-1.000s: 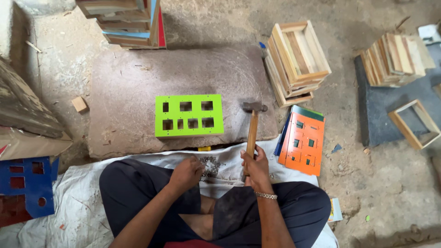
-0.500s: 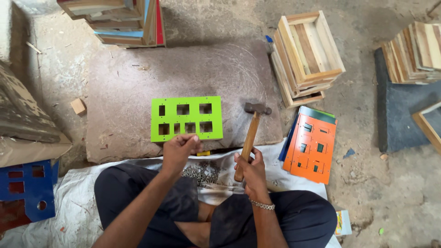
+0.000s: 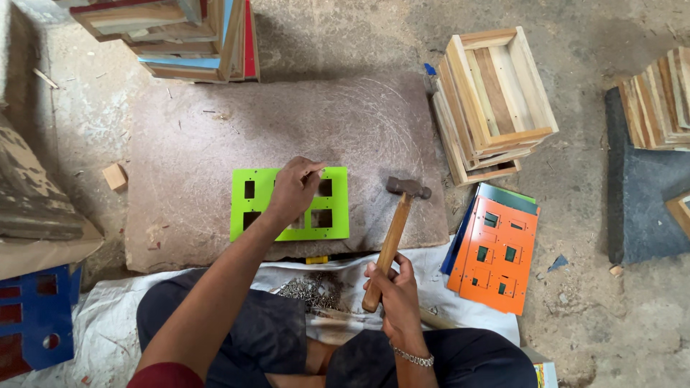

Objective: The person sits on the floor and uses a hammer to drive nails into colorful plastic templates placed on a cushion. They then pick up wooden frames, position them over the templates, and hammer nails to secure the pieces. The person repeats this process with different colored templates and wooden frames.

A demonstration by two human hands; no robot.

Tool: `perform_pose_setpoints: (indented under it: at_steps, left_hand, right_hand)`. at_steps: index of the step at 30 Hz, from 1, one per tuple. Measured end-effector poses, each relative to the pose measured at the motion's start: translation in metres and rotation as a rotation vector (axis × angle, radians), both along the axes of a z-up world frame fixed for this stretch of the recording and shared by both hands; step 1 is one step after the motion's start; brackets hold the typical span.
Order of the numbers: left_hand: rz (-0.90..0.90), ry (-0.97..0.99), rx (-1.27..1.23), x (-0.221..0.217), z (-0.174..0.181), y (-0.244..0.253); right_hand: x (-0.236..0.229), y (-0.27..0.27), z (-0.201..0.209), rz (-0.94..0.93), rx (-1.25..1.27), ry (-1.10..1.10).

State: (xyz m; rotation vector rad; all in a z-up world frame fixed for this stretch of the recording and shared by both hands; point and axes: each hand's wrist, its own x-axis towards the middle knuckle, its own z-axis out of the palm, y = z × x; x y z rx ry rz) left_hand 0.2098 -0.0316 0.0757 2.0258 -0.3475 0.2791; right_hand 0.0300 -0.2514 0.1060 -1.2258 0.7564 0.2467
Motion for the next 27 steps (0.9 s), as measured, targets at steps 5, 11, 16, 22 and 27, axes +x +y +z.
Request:
perform_pose_setpoints:
  at_steps: [5, 11, 16, 22, 27]
  left_hand:
    - [0.013, -0.04, 0.027, 0.015, -0.018, -0.001]
    - [-0.007, 0.024, 0.077, 0.017, -0.023, -0.001]
    - [0.026, 0.026, 0.079, 0.015, -0.021, -0.003]
    - [0.022, 0.115, 0.092, 0.015, -0.02, -0.001]
    - [0.034, 0.043, 0.07, 0.021, -0.025, 0.002]
  right_hand:
    - [0.004, 0.001, -0.001, -0.026, 0.016, 0.027]
    - [0.011, 0.005, 0.002, -0.109, 0.204, -0.002]
    - [0.023, 0.005, 0.012, -0.175, 0.335, 0.045]
    - [0.028, 0.012, 0.013, -0.1, 0.062, 0.047]
    - [0.014, 0.03, 0.018, 0.104, -0.416, -0.023]
